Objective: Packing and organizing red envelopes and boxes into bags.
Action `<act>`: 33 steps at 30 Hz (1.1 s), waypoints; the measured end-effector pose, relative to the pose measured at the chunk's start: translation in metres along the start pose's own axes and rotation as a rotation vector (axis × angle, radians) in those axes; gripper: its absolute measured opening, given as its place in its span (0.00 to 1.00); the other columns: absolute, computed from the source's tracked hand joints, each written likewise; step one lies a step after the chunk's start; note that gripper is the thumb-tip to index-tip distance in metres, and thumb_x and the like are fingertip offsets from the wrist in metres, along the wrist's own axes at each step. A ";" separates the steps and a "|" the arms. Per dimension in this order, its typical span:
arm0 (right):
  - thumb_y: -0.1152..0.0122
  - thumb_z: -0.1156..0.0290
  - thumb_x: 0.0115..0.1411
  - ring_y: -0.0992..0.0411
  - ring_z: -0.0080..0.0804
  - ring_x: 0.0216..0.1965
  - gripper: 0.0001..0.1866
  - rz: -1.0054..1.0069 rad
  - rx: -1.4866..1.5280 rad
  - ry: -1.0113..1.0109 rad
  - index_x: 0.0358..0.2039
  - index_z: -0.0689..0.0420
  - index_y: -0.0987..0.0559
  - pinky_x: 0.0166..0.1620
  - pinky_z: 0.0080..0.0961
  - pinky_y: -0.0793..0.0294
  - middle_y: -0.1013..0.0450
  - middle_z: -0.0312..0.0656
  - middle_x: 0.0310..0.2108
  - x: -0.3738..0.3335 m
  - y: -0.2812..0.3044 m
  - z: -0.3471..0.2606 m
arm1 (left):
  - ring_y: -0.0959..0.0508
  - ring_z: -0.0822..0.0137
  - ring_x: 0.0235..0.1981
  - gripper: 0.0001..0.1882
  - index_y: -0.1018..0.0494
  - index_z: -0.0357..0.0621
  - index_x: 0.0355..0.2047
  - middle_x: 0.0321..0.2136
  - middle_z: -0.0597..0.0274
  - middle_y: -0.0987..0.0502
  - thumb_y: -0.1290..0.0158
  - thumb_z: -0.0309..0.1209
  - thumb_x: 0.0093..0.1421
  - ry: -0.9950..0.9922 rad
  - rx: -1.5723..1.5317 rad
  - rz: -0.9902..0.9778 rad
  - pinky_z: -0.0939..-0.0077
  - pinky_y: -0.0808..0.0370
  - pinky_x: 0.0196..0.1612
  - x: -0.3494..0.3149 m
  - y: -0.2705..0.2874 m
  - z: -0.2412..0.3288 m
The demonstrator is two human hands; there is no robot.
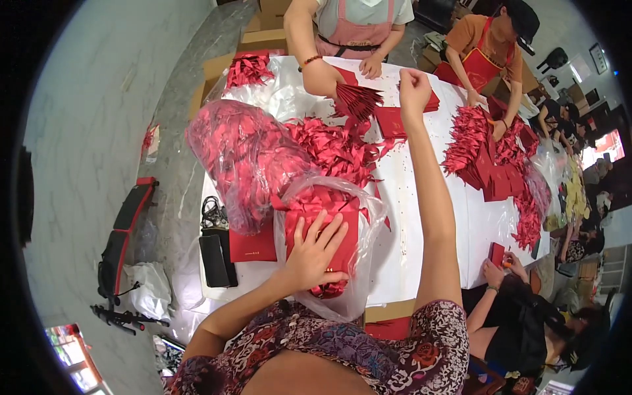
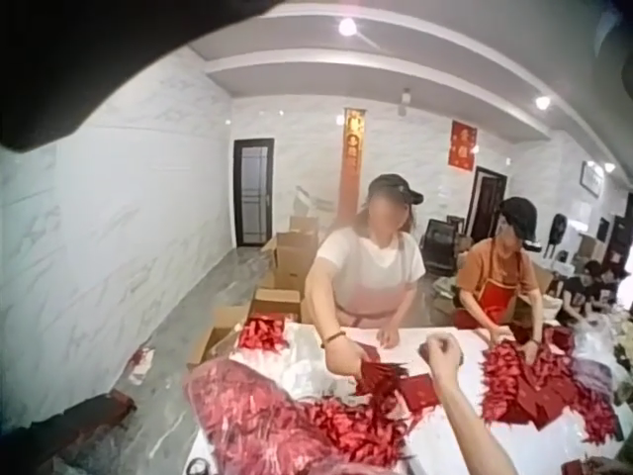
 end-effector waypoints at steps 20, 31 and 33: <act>0.49 0.82 0.56 0.23 0.25 0.35 0.12 -0.951 -0.548 0.143 0.39 0.63 0.19 0.38 0.24 0.24 0.20 0.41 0.34 0.075 -0.125 0.061 | 0.52 0.50 0.71 0.53 0.46 0.46 0.68 0.70 0.56 0.49 0.41 0.61 0.48 0.052 0.059 -0.078 0.34 0.55 0.65 0.002 0.004 0.005; 0.43 0.72 0.59 0.22 0.25 0.31 0.08 -0.771 -0.236 0.029 0.35 0.61 0.18 0.38 0.23 0.25 0.20 0.40 0.29 0.073 -0.034 0.059 | 0.51 0.51 0.71 0.53 0.44 0.48 0.68 0.70 0.58 0.47 0.42 0.62 0.48 0.092 0.070 -0.141 0.36 0.59 0.66 0.006 0.009 0.004; 0.41 0.72 0.63 0.26 0.22 0.33 0.10 -0.805 -0.516 0.045 0.42 0.62 0.20 0.37 0.21 0.27 0.22 0.36 0.33 0.074 -0.030 0.056 | 0.51 0.51 0.71 0.53 0.44 0.47 0.68 0.70 0.59 0.47 0.42 0.62 0.48 0.101 0.084 -0.148 0.36 0.60 0.66 0.005 0.010 0.003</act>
Point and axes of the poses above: each hand's wrist, its own x-axis towards the middle knuckle, its own y-axis out of the back of the hand, z = x × y, the point moved 3 cm from there along x, towards the middle knuckle
